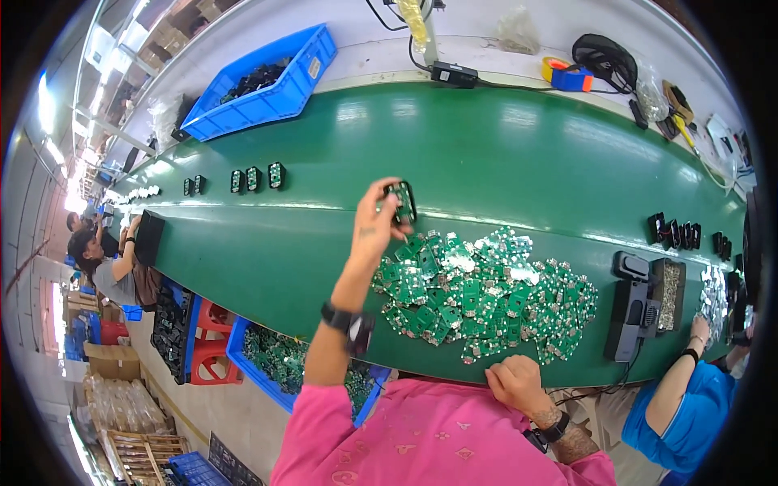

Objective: The person picks up a green circuit board and a black plastic housing, fits the board into the housing, and places the assembled unit onto the conveyor belt, repeating the process.

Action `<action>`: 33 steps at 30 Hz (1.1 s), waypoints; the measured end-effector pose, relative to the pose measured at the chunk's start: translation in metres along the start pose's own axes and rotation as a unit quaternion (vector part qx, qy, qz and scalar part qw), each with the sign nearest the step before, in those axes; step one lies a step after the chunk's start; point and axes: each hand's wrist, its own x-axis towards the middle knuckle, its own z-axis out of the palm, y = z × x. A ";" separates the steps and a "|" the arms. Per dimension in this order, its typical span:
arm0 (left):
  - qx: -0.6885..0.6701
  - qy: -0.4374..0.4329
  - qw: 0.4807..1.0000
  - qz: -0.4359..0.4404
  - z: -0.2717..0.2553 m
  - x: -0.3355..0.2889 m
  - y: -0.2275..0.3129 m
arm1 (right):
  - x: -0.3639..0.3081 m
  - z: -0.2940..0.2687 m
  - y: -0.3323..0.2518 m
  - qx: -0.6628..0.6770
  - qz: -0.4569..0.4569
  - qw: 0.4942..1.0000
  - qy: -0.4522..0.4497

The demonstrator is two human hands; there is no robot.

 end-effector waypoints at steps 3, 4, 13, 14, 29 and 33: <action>0.052 0.032 0.998 0.007 -0.039 0.057 -0.020 | 0.006 0.002 -0.003 0.014 0.005 1.000 0.009; 0.078 0.041 0.996 0.000 -0.048 0.070 -0.028 | 0.005 0.003 -0.002 0.012 0.003 1.000 0.013; 0.173 0.061 0.983 -0.013 -0.069 0.105 -0.053 | 0.006 0.003 0.000 -0.005 0.023 1.000 0.020; 0.159 0.074 0.984 -0.015 -0.071 0.107 -0.056 | 0.004 0.004 0.000 -0.006 0.023 1.000 0.019; 0.221 0.024 0.975 0.005 -0.087 0.107 -0.061 | 0.024 -0.043 0.009 -0.142 -0.026 0.988 0.059; 0.299 0.080 0.948 0.076 -0.101 0.088 -0.060 | 0.078 -0.115 0.102 -0.213 0.150 0.946 0.191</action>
